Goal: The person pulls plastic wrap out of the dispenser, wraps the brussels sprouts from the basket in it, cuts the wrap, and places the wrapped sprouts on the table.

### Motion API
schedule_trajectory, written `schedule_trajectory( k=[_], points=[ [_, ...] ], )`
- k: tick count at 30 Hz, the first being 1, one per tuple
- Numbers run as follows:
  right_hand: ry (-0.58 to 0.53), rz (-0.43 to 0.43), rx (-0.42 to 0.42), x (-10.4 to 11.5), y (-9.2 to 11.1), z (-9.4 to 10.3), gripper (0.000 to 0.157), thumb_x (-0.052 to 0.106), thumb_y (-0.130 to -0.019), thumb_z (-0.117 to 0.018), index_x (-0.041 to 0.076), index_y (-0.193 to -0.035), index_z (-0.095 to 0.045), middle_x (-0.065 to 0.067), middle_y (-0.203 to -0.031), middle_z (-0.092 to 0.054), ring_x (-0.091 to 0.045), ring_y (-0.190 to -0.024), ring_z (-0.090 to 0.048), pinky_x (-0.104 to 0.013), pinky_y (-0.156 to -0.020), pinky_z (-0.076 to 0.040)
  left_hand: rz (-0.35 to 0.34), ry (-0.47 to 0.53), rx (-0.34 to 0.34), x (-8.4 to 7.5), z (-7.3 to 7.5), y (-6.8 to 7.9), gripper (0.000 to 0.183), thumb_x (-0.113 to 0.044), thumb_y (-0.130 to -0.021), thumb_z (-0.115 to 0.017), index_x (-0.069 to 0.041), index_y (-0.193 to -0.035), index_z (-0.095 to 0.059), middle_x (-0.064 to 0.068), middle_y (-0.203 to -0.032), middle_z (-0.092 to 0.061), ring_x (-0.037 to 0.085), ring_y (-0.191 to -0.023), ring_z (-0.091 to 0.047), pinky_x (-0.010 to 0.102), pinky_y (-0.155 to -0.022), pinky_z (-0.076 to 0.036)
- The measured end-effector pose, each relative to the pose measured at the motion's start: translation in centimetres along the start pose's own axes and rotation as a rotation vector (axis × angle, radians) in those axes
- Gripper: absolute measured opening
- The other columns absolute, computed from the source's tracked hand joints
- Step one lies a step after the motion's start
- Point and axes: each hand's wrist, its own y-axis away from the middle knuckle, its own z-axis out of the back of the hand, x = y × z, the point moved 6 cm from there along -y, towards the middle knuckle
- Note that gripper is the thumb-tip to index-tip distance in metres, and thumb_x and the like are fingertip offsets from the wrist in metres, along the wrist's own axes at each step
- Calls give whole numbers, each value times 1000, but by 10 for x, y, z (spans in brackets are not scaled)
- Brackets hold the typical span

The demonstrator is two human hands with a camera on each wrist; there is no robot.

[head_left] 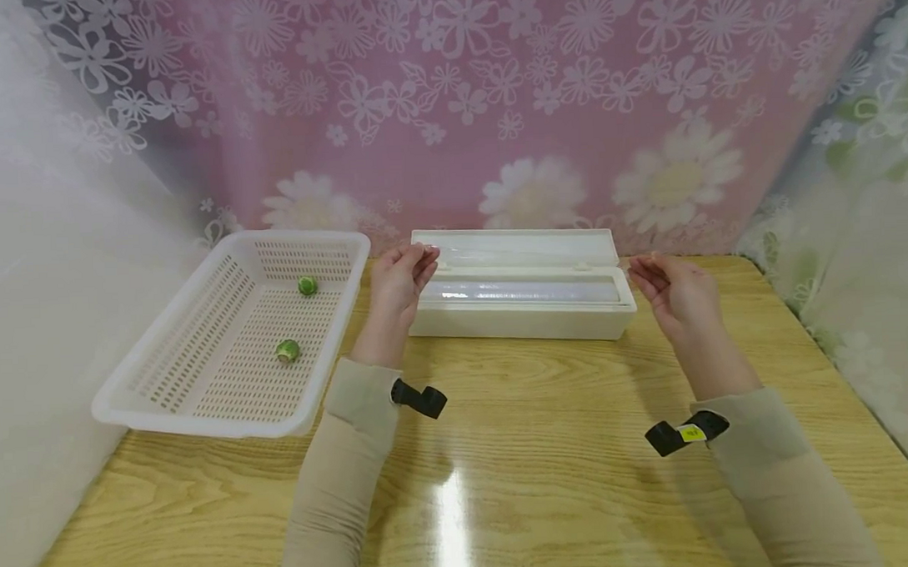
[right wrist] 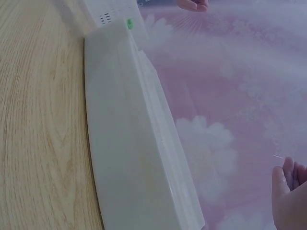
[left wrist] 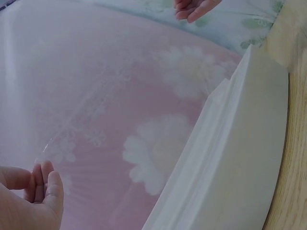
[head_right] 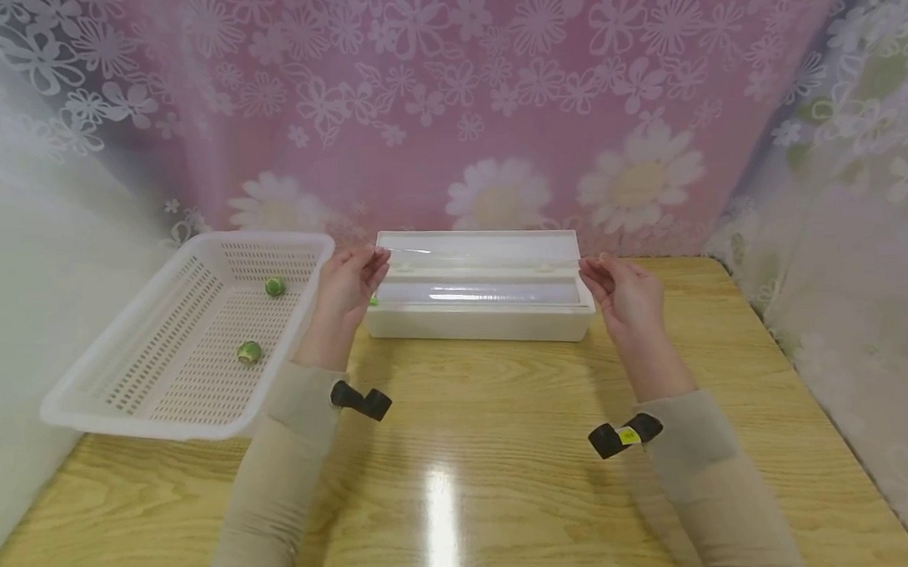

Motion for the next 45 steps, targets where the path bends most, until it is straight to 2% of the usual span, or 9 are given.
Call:
schedule_trajectory(
  k=[6,15,34,45],
  points=[
    [-19,18,13,6,5,-4,6,-2,-78,-63,-8,-80,-63,-16,-76,-62,-24,-81,-62,-32,-78,-48,-19,11,12,-7,-2,6,9,-2,-90,-47,-1,-83,-53,8,-81,-58,19,-82,-59,21,-72,-49],
    [-16,22,11,14,15,-9,12,-1,-77,-66,-8,-85,-63,-16,-80,-62,-24,-84,-62,-32,-80,-47,-45,18,9,-14,-5,18,10,-1,-90,-48,0,-82,-52,9,-80,-56,16,-77,-60,21,-70,-49],
    [-64,60,85,25,33,-16,8,-4,-80,-60,-10,-83,-63,-18,-76,-62,-26,-80,-63,-34,-79,-47,-85,35,63,-30,-13,38,11,0,-89,-48,-2,-79,-51,8,-77,-57,15,-76,-60,21,-69,-49],
    [-20,89,92,31,44,-19,9,-3,-78,-63,-10,-84,-63,-17,-78,-62,-25,-80,-62,-33,-79,-48,-86,48,83,-35,-16,48,13,0,-89,-48,-2,-77,-52,7,-77,-57,15,-74,-60,21,-68,-49]
  ],
)
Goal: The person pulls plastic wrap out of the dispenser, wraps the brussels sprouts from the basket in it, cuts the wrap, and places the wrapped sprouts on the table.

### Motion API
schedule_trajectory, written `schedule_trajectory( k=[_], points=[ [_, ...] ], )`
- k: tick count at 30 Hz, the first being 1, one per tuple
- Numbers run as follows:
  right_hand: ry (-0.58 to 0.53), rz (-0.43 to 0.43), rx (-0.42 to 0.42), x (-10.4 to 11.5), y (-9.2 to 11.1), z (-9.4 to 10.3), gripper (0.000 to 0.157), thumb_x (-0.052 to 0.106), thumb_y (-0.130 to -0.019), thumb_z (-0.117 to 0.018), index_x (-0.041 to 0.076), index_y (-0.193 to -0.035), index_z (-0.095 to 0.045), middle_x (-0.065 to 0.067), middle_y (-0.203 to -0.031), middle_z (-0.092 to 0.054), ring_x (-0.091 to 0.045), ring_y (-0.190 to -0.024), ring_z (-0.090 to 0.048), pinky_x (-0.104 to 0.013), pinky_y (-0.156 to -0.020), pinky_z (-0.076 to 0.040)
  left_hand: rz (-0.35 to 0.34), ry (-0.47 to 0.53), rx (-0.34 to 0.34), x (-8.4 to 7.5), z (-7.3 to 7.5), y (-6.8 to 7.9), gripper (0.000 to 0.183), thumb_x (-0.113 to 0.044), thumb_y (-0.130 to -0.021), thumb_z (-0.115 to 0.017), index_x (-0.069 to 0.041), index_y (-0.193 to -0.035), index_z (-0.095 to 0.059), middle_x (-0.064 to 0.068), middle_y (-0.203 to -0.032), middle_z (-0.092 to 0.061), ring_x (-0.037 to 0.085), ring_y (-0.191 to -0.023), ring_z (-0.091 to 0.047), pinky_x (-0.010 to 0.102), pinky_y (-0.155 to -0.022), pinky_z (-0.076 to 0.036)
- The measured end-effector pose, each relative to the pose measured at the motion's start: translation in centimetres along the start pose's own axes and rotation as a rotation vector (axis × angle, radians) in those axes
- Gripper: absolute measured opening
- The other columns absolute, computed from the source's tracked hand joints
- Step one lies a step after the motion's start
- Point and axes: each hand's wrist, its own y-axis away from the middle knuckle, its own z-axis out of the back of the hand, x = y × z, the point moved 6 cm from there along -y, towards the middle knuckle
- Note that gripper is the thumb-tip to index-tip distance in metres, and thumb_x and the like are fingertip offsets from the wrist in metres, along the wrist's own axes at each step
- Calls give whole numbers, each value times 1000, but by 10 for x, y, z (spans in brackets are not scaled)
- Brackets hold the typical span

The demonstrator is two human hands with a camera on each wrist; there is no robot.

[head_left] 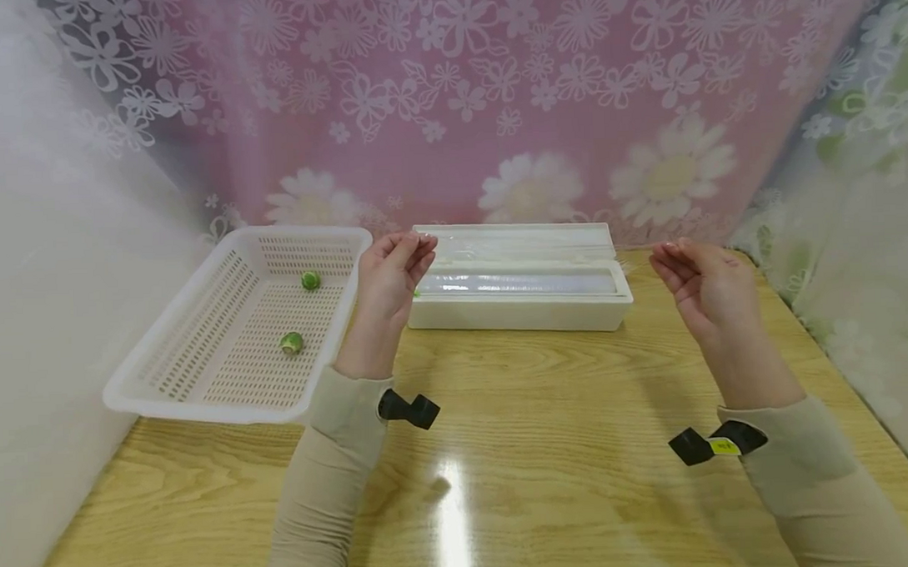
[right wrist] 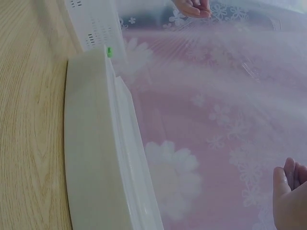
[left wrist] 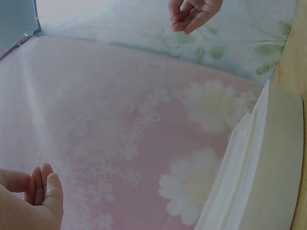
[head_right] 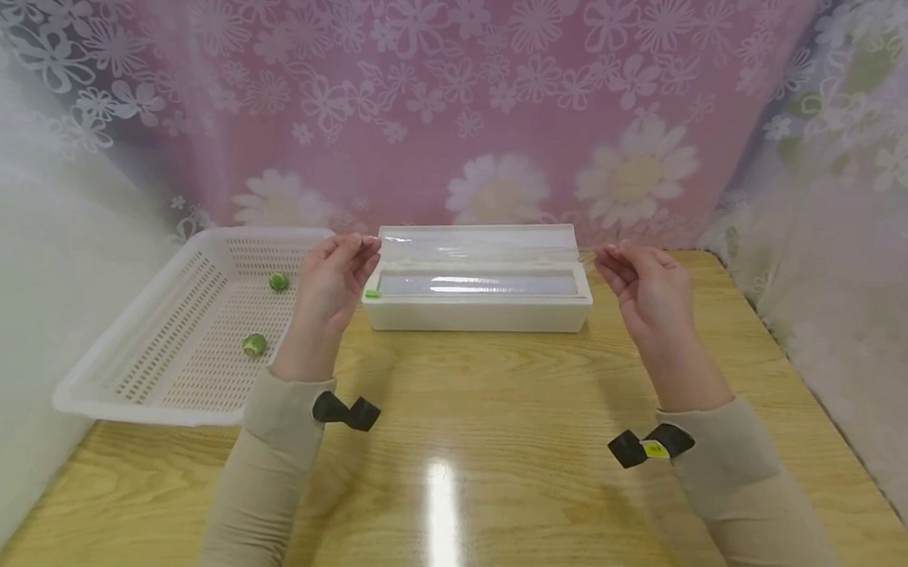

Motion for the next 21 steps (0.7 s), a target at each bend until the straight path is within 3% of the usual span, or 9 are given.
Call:
schedule_trajectory(
  k=[13,21],
  points=[
    [-37,-10,59,8,18,-1,9,-5,-82,-56,-12,-85,-61,-19,-80,-61,-28,-83,-61,-36,-81,-46,-33,-11,72,-8,-3,22,17,2,-89,-47,-3,-74,-54,7,-74,-59,15,-73,-61,21,-68,-49],
    [-32,-32,110,7,36,4,13,-7,-85,-51,-14,-84,-61,-21,-79,-61,-30,-82,-62,-37,-80,-46,-2,-144,100,-7,11,43,11,0,-90,-46,-2,-80,-50,7,-80,-58,14,-79,-60,23,-73,-49]
  ],
)
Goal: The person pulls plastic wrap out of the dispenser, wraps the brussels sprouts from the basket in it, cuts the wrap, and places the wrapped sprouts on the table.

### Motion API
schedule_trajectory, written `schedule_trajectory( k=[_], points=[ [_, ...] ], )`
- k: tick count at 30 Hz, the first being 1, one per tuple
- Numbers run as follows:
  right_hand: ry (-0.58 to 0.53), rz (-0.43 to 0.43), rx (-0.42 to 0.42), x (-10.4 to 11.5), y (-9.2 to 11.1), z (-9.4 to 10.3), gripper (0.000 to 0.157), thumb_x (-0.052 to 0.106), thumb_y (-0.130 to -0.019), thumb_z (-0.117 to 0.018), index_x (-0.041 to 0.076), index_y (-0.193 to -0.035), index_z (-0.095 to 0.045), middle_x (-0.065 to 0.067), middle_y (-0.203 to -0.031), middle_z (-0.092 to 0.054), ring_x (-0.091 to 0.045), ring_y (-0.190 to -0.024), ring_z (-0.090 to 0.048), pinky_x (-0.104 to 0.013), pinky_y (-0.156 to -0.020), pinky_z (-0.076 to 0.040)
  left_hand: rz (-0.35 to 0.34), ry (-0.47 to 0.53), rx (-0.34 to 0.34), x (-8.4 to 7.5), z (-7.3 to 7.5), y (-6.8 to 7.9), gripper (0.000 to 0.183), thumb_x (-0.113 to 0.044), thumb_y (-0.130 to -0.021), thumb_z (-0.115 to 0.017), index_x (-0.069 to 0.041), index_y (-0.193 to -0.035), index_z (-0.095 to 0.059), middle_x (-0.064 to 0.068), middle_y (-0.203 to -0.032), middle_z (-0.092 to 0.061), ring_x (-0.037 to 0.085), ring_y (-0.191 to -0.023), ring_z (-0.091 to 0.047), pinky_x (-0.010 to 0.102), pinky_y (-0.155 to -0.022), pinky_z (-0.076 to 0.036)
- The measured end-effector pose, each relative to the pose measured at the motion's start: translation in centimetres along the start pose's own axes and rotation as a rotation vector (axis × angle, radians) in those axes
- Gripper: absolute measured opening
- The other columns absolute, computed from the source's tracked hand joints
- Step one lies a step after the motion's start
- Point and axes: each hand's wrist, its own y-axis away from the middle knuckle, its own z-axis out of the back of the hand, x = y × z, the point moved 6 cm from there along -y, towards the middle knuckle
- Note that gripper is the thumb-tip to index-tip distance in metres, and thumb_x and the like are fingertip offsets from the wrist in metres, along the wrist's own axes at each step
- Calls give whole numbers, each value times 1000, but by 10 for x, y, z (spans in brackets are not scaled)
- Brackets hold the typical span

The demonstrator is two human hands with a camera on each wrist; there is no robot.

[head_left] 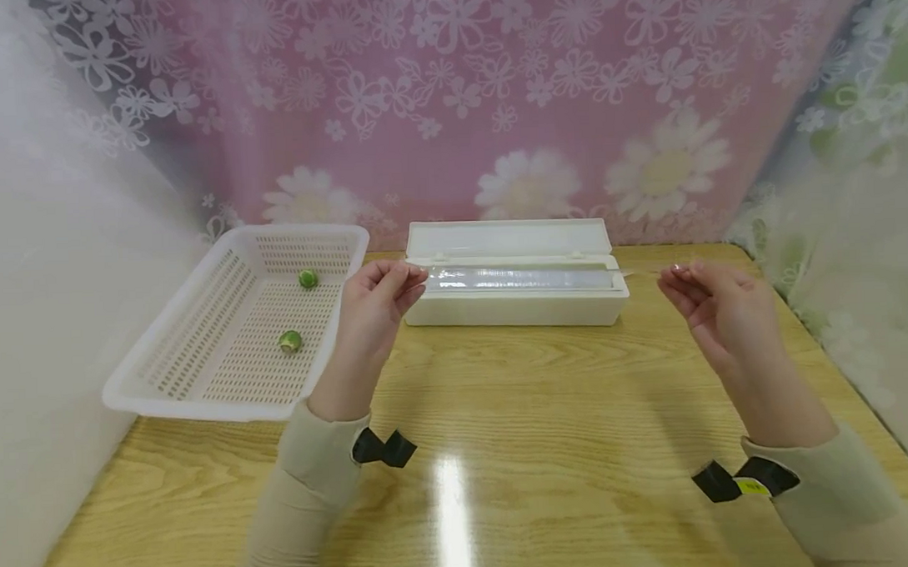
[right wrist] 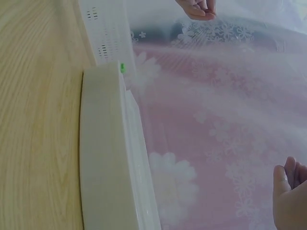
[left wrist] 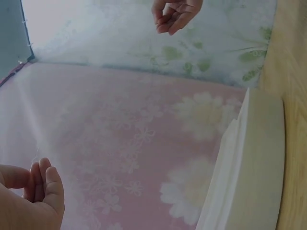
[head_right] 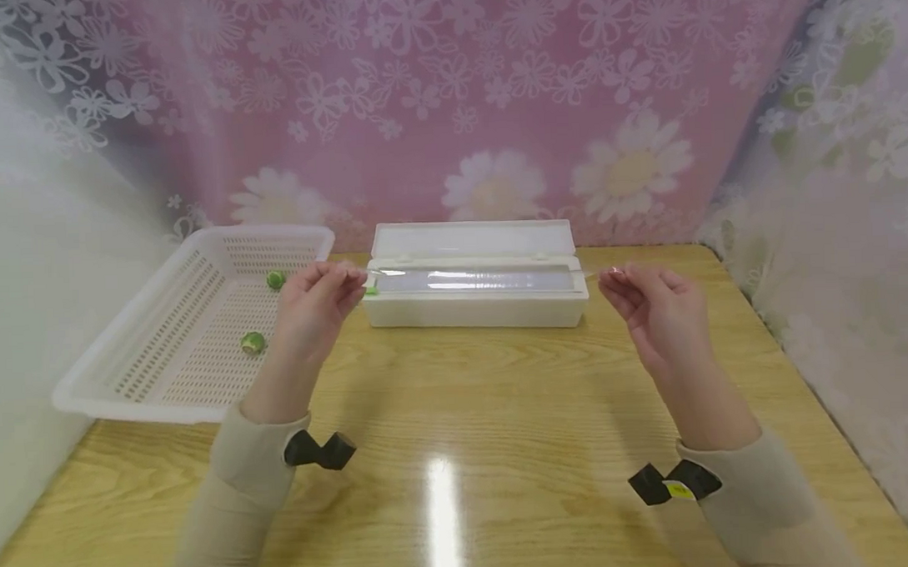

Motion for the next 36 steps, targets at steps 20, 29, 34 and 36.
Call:
schedule_trajectory(
  k=[20,29,34,36],
  points=[
    [299,-130,269,-27,48,35,26,-13,-89,-34,2,-92,-54,-12,-78,-63,-25,-78,-62,-33,-75,-50,181,-346,133,49,42,58,10,5,-85,-50,-1,-85,-42,6,-76,-56,17,-77,-60,30,-68,-50],
    [576,-166,439,-32,52,43,29,-12,-89,-39,1,-95,-63,-5,-89,-59,-18,-80,-61,-29,-73,-50,191,-516,242,62,54,64,15,3,-85,-50,4,-100,-47,8,-74,-58,23,-77,-60,39,-69,-49],
    [613,-204,454,-36,53,47,28,-11,-89,-39,0,-93,-63,-4,-87,-60,-16,-79,-61,-29,-73,-50,197,-578,305,69,58,66,16,-1,-86,-52,9,-98,-49,8,-78,-60,20,-78,-60,36,-68,-50],
    [630,-221,426,-38,53,49,27,-10,-89,-39,1,-91,-64,-4,-86,-59,-16,-78,-60,-29,-73,-50,198,-586,309,72,60,66,14,-4,-87,-52,9,-93,-50,9,-79,-60,19,-78,-60,38,-70,-49]
  ],
)
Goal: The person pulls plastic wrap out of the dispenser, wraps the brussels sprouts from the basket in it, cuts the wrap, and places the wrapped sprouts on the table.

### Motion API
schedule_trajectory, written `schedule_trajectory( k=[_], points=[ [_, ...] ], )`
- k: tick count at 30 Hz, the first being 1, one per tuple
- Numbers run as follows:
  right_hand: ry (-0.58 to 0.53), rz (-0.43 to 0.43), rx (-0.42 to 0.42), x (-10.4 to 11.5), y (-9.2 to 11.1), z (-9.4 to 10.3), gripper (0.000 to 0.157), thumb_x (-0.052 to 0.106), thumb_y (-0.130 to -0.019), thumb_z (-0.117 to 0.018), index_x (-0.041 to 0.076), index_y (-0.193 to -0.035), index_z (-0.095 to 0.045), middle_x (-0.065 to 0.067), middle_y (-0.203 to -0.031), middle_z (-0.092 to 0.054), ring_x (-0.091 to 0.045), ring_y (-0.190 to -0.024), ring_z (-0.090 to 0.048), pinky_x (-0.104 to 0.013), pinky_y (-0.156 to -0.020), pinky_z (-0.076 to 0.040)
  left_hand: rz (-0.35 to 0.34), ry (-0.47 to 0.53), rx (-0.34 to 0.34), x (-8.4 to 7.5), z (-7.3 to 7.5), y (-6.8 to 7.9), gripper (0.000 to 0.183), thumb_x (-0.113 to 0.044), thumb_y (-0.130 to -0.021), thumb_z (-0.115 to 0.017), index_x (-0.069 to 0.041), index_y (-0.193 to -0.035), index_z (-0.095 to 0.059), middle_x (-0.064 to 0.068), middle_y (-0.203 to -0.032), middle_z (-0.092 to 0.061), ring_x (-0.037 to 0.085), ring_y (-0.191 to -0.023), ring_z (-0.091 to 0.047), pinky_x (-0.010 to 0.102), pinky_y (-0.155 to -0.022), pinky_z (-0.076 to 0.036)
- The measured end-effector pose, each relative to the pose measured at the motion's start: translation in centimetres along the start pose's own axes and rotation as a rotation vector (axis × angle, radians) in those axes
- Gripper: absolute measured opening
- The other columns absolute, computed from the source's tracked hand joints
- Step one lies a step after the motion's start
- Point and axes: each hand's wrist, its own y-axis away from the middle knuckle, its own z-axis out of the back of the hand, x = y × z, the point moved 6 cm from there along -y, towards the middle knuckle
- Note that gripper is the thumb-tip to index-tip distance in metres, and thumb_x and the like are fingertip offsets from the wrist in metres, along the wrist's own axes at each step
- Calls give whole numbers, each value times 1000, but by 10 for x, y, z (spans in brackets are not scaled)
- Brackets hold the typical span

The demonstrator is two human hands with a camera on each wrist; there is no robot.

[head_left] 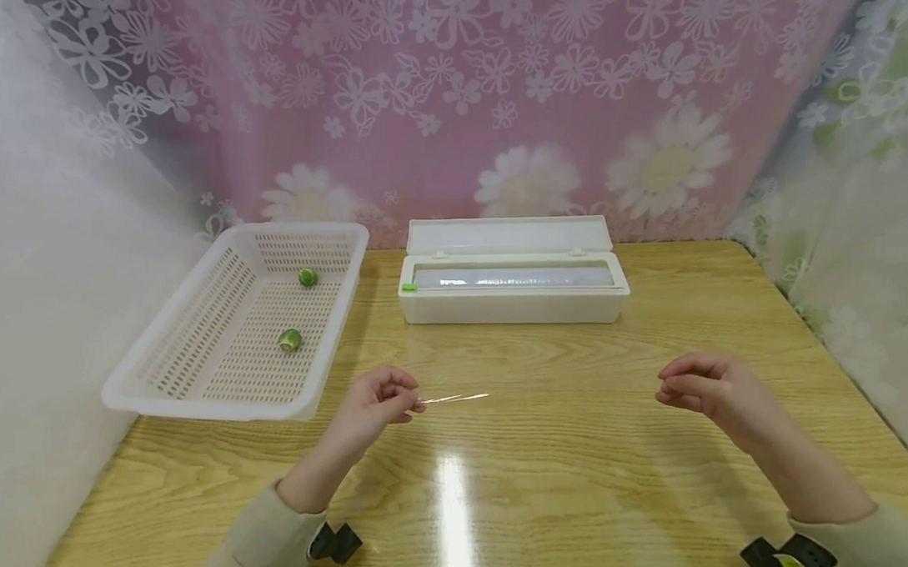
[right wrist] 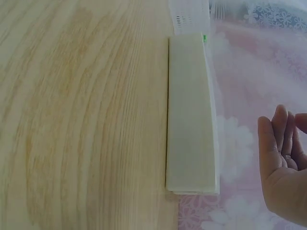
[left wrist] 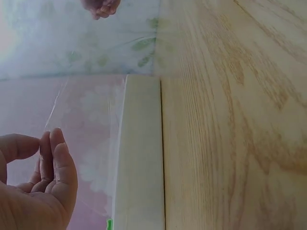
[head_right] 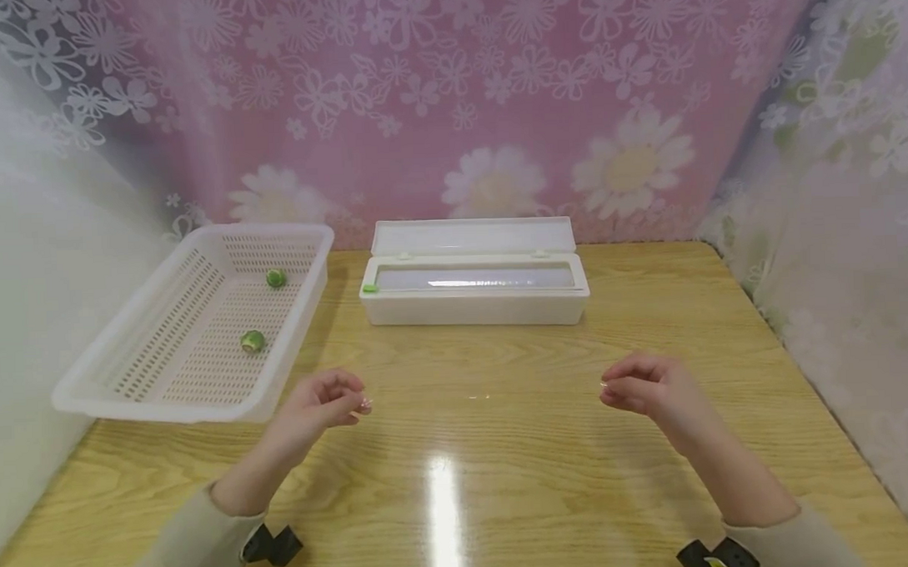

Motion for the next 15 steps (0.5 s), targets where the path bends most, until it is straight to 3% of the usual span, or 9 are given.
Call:
schedule_trajectory(
  k=[5,8,11,15],
  points=[
    [52,-112,-117,-8,0,4,21,0,-91,-45,5,-82,-64,-2,-80,-57,-14,-73,-60,-30,-72,-50,16,0,-50,5,2,-2,13,-8,-87,-56,3,-81,-50,9,-76,-61,19,-76,-61,43,-71,-49],
    [78,-177,-176,-12,0,6,13,4,-89,-50,5,-82,-60,-2,-79,-57,-14,-72,-60,-29,-71,-50,59,46,-93,7,3,-3,14,-6,-86,-56,-1,-81,-43,8,-74,-62,19,-74,-62,41,-70,-49],
    [65,-236,-204,-16,1,7,8,4,-88,-52,9,-93,-57,-4,-79,-58,-15,-72,-61,-29,-70,-51,129,140,-114,11,3,-3,19,-3,-85,-55,-1,-95,-38,8,-75,-62,19,-73,-62,37,-68,-49],
    [-22,-292,-155,-21,3,6,20,3,-89,-50,14,-106,-54,-7,-81,-58,-18,-74,-62,-31,-71,-50,206,246,-76,17,2,-1,41,-3,-86,-52,6,-121,-33,5,-79,-61,16,-74,-62,27,-64,-49]
  ],
)
